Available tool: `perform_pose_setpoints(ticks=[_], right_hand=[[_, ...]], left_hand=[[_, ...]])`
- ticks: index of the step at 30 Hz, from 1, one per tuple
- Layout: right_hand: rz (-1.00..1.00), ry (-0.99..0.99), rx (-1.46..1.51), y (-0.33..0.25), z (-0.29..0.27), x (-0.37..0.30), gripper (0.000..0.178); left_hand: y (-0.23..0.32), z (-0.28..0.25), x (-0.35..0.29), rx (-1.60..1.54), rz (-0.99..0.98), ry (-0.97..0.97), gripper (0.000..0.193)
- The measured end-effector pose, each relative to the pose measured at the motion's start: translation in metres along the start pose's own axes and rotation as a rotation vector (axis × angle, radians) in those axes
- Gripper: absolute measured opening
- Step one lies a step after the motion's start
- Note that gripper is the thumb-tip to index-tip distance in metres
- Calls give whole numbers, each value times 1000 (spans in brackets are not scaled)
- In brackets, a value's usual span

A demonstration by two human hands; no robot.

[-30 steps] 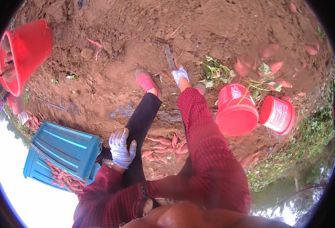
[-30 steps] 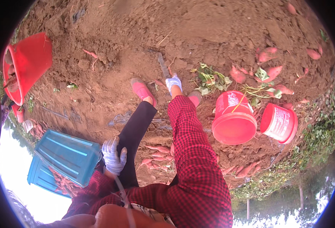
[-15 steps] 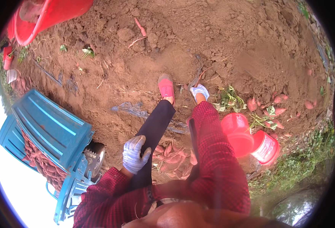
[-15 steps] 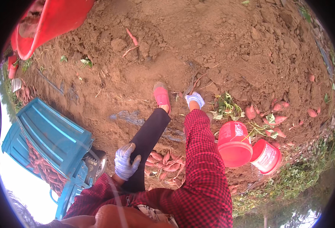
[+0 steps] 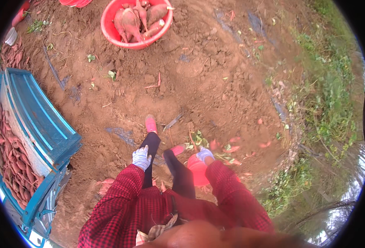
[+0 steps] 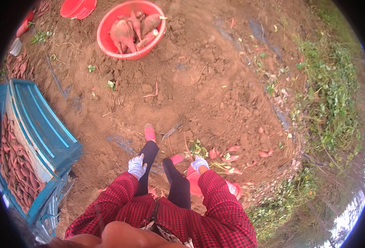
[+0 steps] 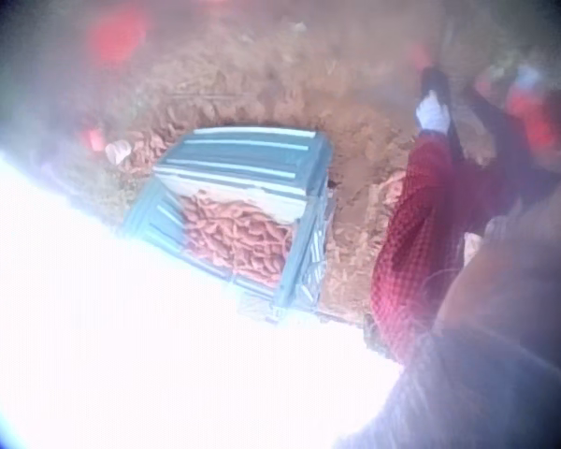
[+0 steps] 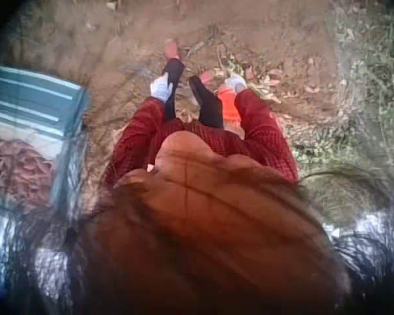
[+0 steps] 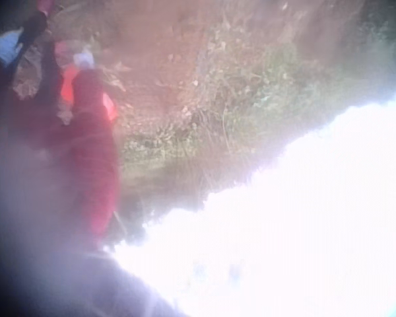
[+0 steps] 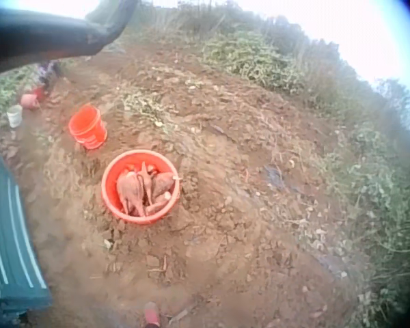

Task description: The person collects sweet potatoes from the soil and places them into red buckets. They then carry the buckets to a blue cart and pour the sweet potatoes into it.

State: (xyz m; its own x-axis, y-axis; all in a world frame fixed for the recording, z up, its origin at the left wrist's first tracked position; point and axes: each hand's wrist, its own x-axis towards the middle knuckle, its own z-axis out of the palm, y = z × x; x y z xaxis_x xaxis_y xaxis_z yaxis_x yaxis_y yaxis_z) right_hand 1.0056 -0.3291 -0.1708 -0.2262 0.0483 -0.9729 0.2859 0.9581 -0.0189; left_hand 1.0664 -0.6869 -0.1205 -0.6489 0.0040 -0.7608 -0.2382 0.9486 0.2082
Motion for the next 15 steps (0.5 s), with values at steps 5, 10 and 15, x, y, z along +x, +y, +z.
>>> perform_pose_setpoints(ticks=[5, 10, 15], right_hand=[[-45, 74, 27, -49, -85, -93, 61], [-259, 274, 405, -158, -142, -155, 61], [-764, 342, 437, -305, -226, -172, 48]], left_hand=[[0, -104, -8, -285, -140, -35, 58], [-75, -166, -49, -484, -108, 290, 48], [-159, -154, -108, -803, -376, 259, 39]])
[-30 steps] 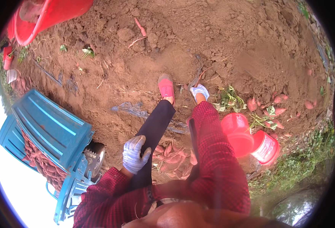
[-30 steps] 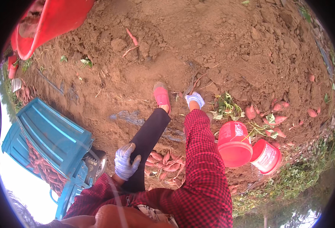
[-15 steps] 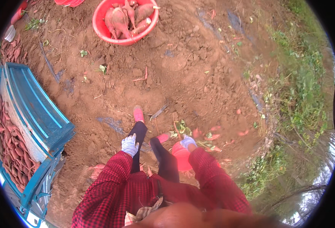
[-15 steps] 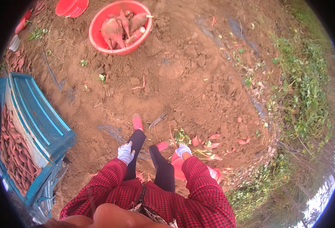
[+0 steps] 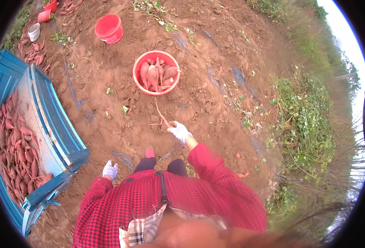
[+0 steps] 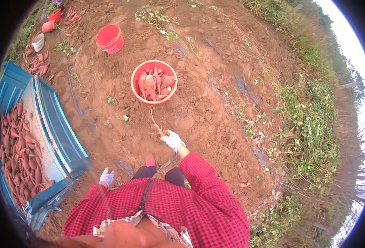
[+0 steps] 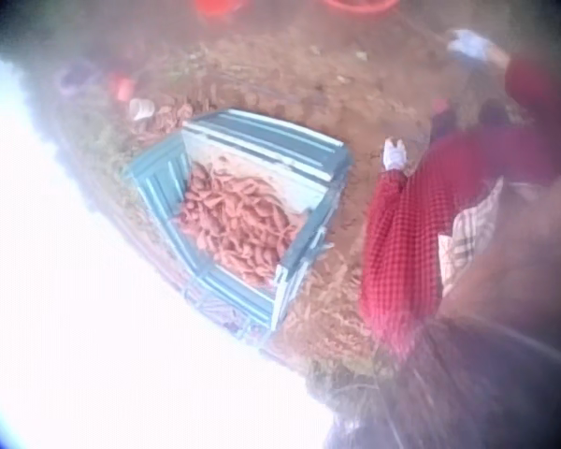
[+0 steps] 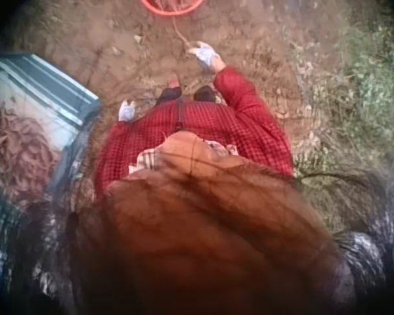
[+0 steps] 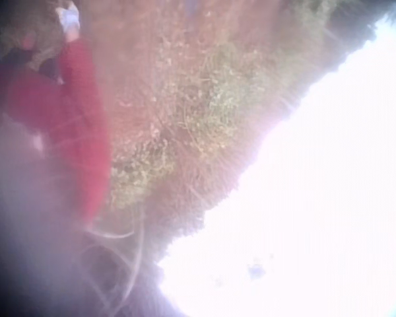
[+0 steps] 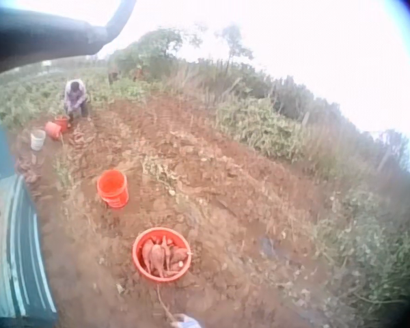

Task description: The person collects sweet potatoes from the soil and places them into red buckets. They then carry the buckets to a blue cart and pour the sweet potatoes into it.

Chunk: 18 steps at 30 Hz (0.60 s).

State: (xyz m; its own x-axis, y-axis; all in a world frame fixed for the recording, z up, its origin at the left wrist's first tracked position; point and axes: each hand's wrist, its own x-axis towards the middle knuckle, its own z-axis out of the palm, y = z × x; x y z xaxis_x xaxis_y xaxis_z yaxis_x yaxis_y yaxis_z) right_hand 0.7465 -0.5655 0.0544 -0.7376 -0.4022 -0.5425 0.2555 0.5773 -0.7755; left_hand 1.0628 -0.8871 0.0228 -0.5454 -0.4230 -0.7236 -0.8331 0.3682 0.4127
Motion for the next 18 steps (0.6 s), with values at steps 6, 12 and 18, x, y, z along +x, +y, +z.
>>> perform_pose_setpoints(ticks=[6, 12, 18], right_hand=[[-258, 202, -295, -99, -4, 131, 50], [-5, 57, 197, -30, 0, 184, 35], [343, 264, 49, 66, -8, 250, 49]], left_hand=[[-70, 5, -37, -210, -276, -56, 38], [-77, 11, -76, -522, -374, 5, 35], [-39, 17, -123, -696, -656, 13, 34]])
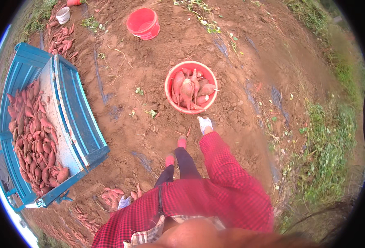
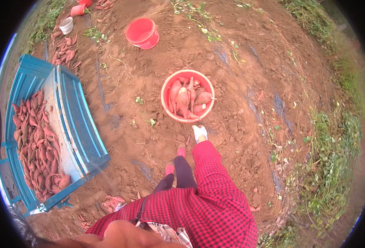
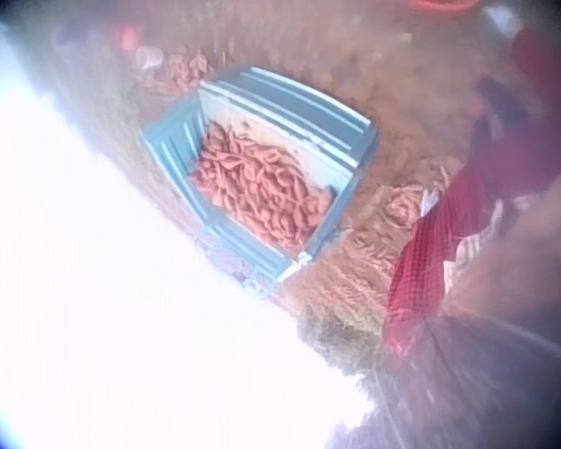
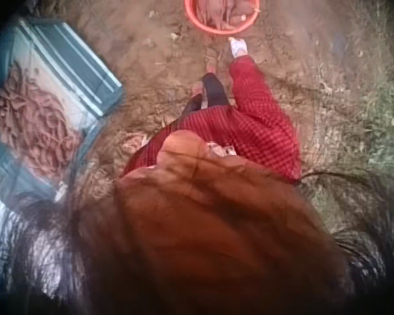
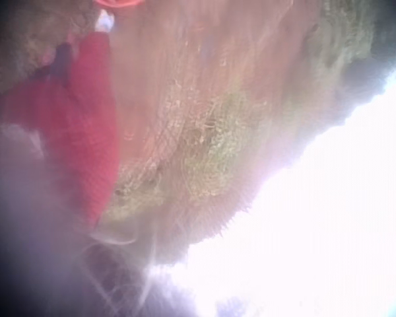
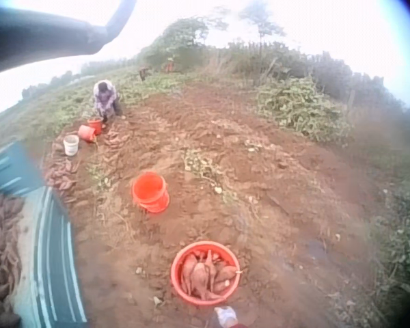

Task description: The person collects sweet potatoes from the soil and places them into red buckets. They then carry the buckets to a blue cart and pour the sweet potatoes into it.

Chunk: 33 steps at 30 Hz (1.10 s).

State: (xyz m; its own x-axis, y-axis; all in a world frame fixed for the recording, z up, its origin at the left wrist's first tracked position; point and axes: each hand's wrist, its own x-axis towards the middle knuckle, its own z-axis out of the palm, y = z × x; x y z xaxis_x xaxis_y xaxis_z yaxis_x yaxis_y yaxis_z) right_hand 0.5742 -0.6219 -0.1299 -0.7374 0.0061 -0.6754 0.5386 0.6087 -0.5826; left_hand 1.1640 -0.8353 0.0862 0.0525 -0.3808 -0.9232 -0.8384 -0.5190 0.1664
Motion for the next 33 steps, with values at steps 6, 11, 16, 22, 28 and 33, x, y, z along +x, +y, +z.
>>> perform_pose_setpoints(ticks=[6, 11, 16, 22, 28, 33], right_hand=[[19, -89, 340, -12, -18, 80, 43], [393, -135, 747, -30, -40, 82, 54], [355, -194, 996, -38, -19, 47, 98], [504, -333, 1549, -68, 56, -3, 101], [580, -109, 1532, -59, 123, -23, 83], [258, -253, -213, -57, 184, -34, 50]], left_hand=[[11, 34, -31, -142, -92, -33, 34], [51, 49, -46, -187, -95, -50, 34], [69, 44, -49, -212, -113, -70, 34], [48, 22, -14, -133, -230, -34, 36], [115, 2, -4, -5, -252, -63, 35], [150, -31, 23, -1, -80, -150, 31]])
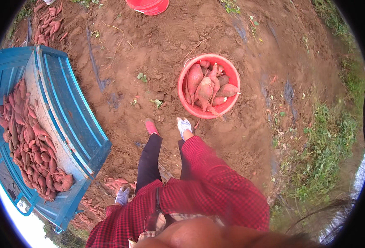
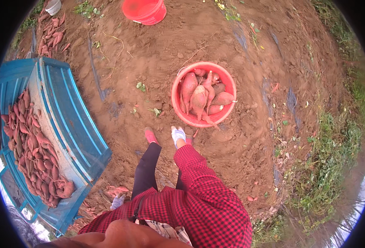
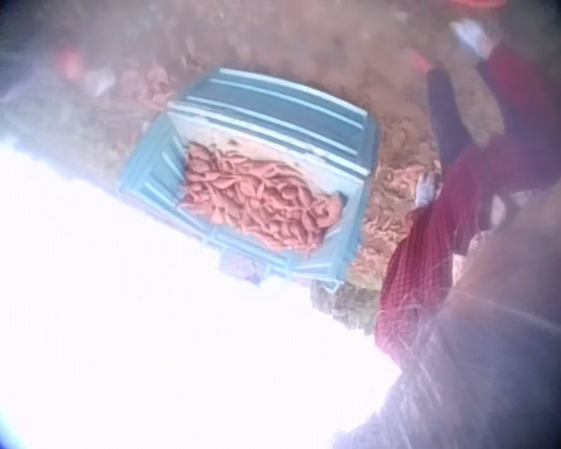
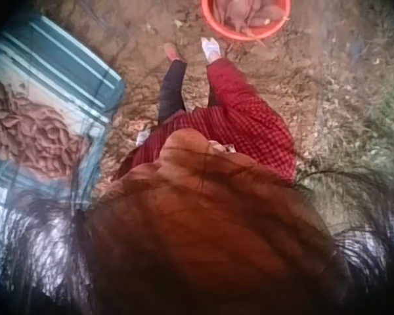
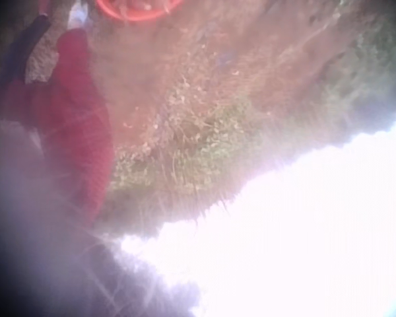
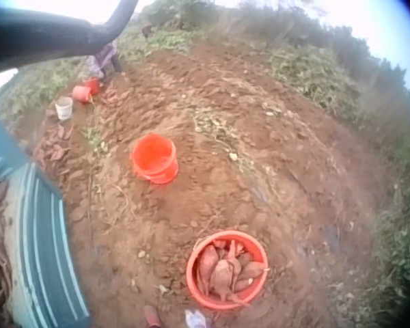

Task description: The person collects sweet potatoes from the soil and places them into red buckets. They then carry the buckets to a blue cart and pour the sweet potatoes into it.

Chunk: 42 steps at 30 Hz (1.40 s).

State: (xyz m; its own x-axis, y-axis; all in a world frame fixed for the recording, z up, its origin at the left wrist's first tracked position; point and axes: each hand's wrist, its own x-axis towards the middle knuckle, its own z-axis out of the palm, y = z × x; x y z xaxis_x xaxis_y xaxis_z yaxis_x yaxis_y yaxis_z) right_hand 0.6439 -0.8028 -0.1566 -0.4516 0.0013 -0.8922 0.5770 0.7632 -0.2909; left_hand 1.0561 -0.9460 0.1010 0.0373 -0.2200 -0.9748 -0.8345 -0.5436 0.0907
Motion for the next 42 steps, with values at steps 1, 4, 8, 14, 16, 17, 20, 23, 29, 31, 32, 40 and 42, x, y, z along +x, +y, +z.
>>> perform_pose_setpoints(ticks=[1, 4, 8, 14, 16, 17, 20, 23, 29, 31, 32, 40, 42], right_hand=[[-345, -9, -306, -18, 5, -1, 44], [-933, -45, -912, -122, 0, 5, 38], [-867, 0, -1486, -260, -43, 7, 48], [-466, 154, -2044, -287, -82, 18, 71], [-452, 142, -2095, -278, -80, 23, 70], [-404, 158, -2123, -275, -78, 25, 70], [-323, 149, -2136, -275, -78, 27, 71], [-358, 142, -2110, -278, -79, 22, 72], [-339, 79, -2056, -292, -77, 23, 68], [-391, 46, -1976, -299, -77, 29, 64], [-385, 14, -1922, -302, -78, 33, 63], [-432, 11, -1987, -315, -92, 54, 59], [-434, 70, -2002, -322, -108, 52, 60]], left_hand=[[-3, -8, 5, -163, -52, 5, 31], [-18, -36, 18, -212, -23, 19, 31], [-30, -60, 28, -235, -38, 63, 30], [-51, -84, 33, -220, -69, 48, 29], [-58, -90, 34, -320, -68, 18, 30], [-60, -95, 34, -331, -64, 30, 30], [-60, -112, 34, -245, -1, 63, 30], [-64, -126, 36, -347, 9, 45, 30], [-103, -114, 65, -291, -11, 47, 31], [-109, -107, 70, -408, -147, -32, 32], [-110, -104, 70, -398, -161, -16, 33], [-92, -68, 45, -365, -74, 28, 32], [-91, -63, 41, -411, -94, 28, 31]])
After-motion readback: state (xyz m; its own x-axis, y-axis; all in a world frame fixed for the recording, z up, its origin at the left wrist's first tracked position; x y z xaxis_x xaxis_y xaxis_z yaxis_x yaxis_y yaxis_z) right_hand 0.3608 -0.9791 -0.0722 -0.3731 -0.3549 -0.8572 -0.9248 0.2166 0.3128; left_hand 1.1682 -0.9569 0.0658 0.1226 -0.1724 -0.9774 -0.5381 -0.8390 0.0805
